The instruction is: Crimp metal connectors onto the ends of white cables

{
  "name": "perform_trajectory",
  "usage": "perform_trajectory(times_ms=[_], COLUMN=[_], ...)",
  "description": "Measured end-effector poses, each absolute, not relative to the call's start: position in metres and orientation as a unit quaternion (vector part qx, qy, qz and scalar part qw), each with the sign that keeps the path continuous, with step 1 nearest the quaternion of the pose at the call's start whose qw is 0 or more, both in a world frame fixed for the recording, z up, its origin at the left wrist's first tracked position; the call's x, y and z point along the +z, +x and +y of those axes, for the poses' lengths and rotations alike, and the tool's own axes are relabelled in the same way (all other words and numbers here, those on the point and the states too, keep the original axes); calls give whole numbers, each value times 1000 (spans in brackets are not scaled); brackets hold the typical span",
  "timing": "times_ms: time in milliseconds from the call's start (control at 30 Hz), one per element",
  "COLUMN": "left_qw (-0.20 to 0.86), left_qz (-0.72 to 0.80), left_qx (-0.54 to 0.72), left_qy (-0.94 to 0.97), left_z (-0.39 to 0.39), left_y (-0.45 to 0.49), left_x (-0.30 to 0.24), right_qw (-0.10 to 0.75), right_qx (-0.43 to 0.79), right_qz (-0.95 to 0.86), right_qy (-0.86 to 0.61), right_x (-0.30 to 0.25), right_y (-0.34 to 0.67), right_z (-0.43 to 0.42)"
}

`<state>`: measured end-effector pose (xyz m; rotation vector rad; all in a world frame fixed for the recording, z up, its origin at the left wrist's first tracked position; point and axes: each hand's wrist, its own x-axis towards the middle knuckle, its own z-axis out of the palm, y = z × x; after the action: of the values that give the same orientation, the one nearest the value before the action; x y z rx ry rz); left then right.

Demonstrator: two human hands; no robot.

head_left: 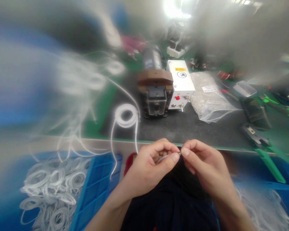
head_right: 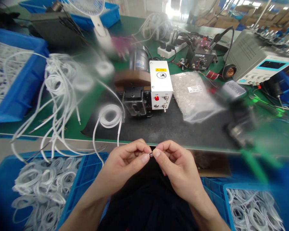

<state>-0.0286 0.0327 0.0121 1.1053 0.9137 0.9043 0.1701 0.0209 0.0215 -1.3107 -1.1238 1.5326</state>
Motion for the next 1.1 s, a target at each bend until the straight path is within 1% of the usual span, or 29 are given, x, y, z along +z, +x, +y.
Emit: perform_trajectory(times_ms=[167,433,900,1100], left_qw=[647,633,619,616], left_qz=[412,413,429,428], left_qx=[427,461,468,471], left_qy=[480,465,461,464], left_z=[32,31,31,30], left_y=[-24,-20,-20,-20], left_x=[10,8,8,6], right_qw=[400,409,432,425], right_qx=[612,574,576,572], right_qz=[-439,-462,-435,-443], right_qy=[-522,-538,-541,-543], right_x=[22,26,23,21], right_y=[167,164,161,161], right_z=[22,18,19,19])
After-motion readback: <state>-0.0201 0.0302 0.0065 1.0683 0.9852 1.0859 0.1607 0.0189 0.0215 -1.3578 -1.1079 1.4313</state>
